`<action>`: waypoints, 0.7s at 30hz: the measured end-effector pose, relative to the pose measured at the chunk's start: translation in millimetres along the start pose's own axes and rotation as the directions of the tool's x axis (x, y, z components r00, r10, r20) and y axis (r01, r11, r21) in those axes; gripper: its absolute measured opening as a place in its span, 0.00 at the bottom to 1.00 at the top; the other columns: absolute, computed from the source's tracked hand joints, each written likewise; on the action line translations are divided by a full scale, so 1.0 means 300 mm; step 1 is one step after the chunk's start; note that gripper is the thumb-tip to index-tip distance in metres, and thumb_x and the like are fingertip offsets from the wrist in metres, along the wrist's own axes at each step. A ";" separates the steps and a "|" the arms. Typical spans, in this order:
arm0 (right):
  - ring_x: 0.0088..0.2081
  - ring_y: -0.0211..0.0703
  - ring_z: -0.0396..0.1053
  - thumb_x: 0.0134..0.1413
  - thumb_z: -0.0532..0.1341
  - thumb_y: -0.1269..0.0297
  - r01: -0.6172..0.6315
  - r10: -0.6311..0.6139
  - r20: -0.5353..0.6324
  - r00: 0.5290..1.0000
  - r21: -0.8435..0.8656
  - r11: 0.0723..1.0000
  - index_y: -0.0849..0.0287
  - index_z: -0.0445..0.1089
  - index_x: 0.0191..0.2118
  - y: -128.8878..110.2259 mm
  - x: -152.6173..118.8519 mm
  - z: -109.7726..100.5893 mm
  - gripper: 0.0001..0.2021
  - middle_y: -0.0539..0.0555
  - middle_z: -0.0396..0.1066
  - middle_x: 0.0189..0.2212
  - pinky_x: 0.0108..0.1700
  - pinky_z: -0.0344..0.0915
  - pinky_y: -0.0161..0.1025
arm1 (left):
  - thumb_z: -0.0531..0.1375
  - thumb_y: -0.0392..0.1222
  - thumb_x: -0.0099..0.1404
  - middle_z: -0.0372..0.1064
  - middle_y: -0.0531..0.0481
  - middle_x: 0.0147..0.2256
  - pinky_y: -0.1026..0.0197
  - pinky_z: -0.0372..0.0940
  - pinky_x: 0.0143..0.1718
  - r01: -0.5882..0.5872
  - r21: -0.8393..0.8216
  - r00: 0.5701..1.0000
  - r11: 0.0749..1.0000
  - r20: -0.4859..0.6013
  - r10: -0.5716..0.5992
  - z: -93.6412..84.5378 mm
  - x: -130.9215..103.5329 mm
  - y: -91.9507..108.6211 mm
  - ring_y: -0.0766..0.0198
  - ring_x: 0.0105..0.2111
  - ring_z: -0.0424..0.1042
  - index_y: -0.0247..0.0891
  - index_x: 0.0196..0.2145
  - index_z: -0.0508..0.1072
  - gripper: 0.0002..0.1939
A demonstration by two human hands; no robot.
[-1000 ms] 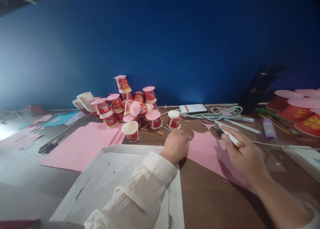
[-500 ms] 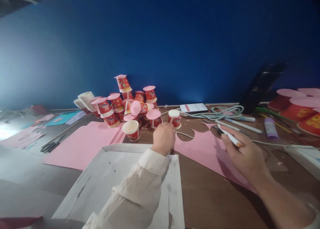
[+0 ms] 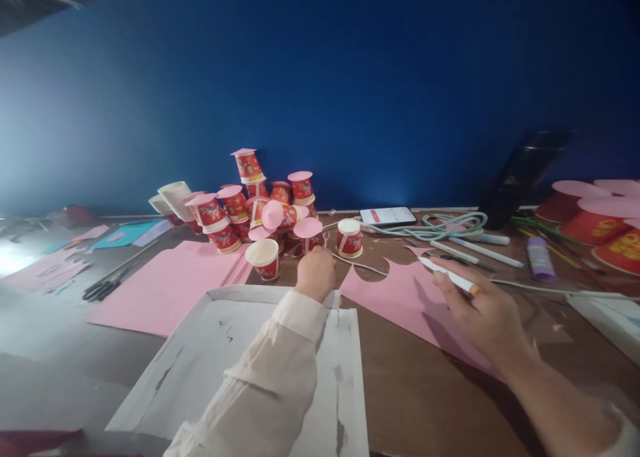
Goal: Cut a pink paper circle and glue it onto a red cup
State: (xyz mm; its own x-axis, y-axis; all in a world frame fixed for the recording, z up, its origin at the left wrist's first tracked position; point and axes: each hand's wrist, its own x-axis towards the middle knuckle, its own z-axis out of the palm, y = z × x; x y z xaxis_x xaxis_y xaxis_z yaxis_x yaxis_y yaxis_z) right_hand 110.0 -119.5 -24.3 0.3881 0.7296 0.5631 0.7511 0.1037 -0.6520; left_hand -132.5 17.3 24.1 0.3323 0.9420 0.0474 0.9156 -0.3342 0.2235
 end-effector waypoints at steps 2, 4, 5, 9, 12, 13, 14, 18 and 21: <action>0.57 0.57 0.79 0.67 0.61 0.47 0.035 -0.037 0.039 0.999 0.059 0.998 0.47 0.82 0.52 -0.015 -0.001 -0.005 0.18 0.54 0.83 0.53 0.63 0.72 0.55 | 0.60 0.33 0.69 0.80 0.35 0.47 0.49 0.73 0.52 -0.046 -0.259 0.994 0.965 -0.104 0.019 0.007 -0.012 0.029 0.47 0.49 0.80 0.34 0.40 0.79 0.06; 0.57 0.57 0.79 0.67 0.62 0.47 0.044 -0.054 0.080 0.995 0.116 0.992 0.46 0.83 0.50 -0.034 -0.001 -0.013 0.16 0.53 0.83 0.52 0.63 0.73 0.56 | 0.65 0.33 0.66 0.81 0.43 0.41 0.53 0.73 0.50 -0.066 -0.598 0.997 0.799 -0.067 0.033 0.015 -0.031 0.072 0.55 0.43 0.80 0.38 0.37 0.77 0.02; 0.56 0.57 0.79 0.66 0.62 0.48 0.041 -0.055 0.096 0.994 0.141 0.989 0.46 0.83 0.49 -0.043 -0.002 -0.017 0.16 0.53 0.83 0.52 0.62 0.74 0.55 | 0.67 0.33 0.64 0.81 0.46 0.38 0.54 0.74 0.48 -0.017 -0.747 0.999 0.664 0.011 0.039 0.021 -0.040 0.096 0.57 0.40 0.80 0.38 0.35 0.76 0.03; 0.53 0.57 0.80 0.65 0.64 0.51 0.023 -0.050 0.114 0.992 0.224 0.974 0.47 0.83 0.47 -0.072 -0.007 -0.030 0.13 0.54 0.84 0.51 0.59 0.76 0.53 | 0.69 0.31 0.64 0.79 0.48 0.31 0.57 0.75 0.45 0.289 -0.956 0.946 0.052 0.293 0.140 0.048 -0.066 0.161 0.65 0.32 0.78 0.35 0.34 0.76 0.05; 0.51 0.56 0.82 0.63 0.66 0.52 0.024 -0.047 0.085 0.995 0.255 0.967 0.47 0.83 0.45 -0.079 -0.012 -0.033 0.11 0.53 0.84 0.48 0.57 0.77 0.51 | 0.68 0.29 0.65 0.79 0.47 0.30 0.61 0.76 0.44 0.385 -0.912 0.920 -0.144 0.365 0.145 0.067 -0.063 0.165 0.68 0.30 0.78 0.32 0.33 0.77 0.04; 0.50 0.55 0.82 0.63 0.66 0.53 0.029 -0.052 0.081 0.995 0.263 0.964 0.47 0.84 0.45 -0.079 -0.013 -0.033 0.11 0.53 0.85 0.47 0.55 0.78 0.50 | 0.68 0.28 0.65 0.79 0.46 0.31 0.63 0.75 0.43 0.401 -0.899 0.914 -0.177 0.380 0.144 0.072 -0.059 0.161 0.68 0.30 0.78 0.32 0.33 0.77 0.05; 0.48 0.54 0.82 0.62 0.66 0.53 0.037 -0.061 0.084 0.995 0.267 0.963 0.47 0.84 0.44 -0.079 -0.014 -0.032 0.10 0.53 0.85 0.46 0.54 0.78 0.49 | 0.67 0.28 0.66 0.79 0.46 0.31 0.64 0.75 0.43 0.413 -0.887 0.909 -0.205 0.389 0.147 0.076 -0.055 0.157 0.69 0.31 0.78 0.31 0.32 0.77 0.05; 0.46 0.53 0.82 0.62 0.67 0.54 0.073 -0.099 0.094 0.991 0.247 0.966 0.48 0.83 0.43 -0.073 -0.016 -0.024 0.09 0.53 0.85 0.43 0.52 0.78 0.49 | 0.68 0.28 0.66 0.79 0.46 0.34 0.64 0.75 0.46 0.434 -0.858 0.900 -0.274 0.397 0.182 0.084 -0.048 0.147 0.69 0.32 0.78 0.30 0.31 0.78 0.05; 0.47 0.55 0.82 0.62 0.67 0.54 0.072 -0.096 0.089 0.991 0.239 0.968 0.49 0.83 0.43 -0.071 -0.019 -0.018 0.10 0.54 0.85 0.44 0.55 0.77 0.51 | 0.71 0.30 0.64 0.79 0.46 0.33 0.62 0.75 0.49 0.437 -0.854 0.897 -0.284 0.389 0.209 0.090 -0.053 0.146 0.69 0.33 0.78 0.31 0.31 0.79 0.05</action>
State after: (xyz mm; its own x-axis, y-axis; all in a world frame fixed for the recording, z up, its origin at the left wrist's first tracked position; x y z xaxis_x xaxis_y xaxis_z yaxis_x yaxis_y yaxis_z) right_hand 94.8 -129.5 -10.8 0.2651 0.7735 0.5757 0.6280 0.3146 -0.7118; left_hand -91.4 -13.1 6.9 0.5779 0.7630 -0.2895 -0.3085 0.5327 0.7881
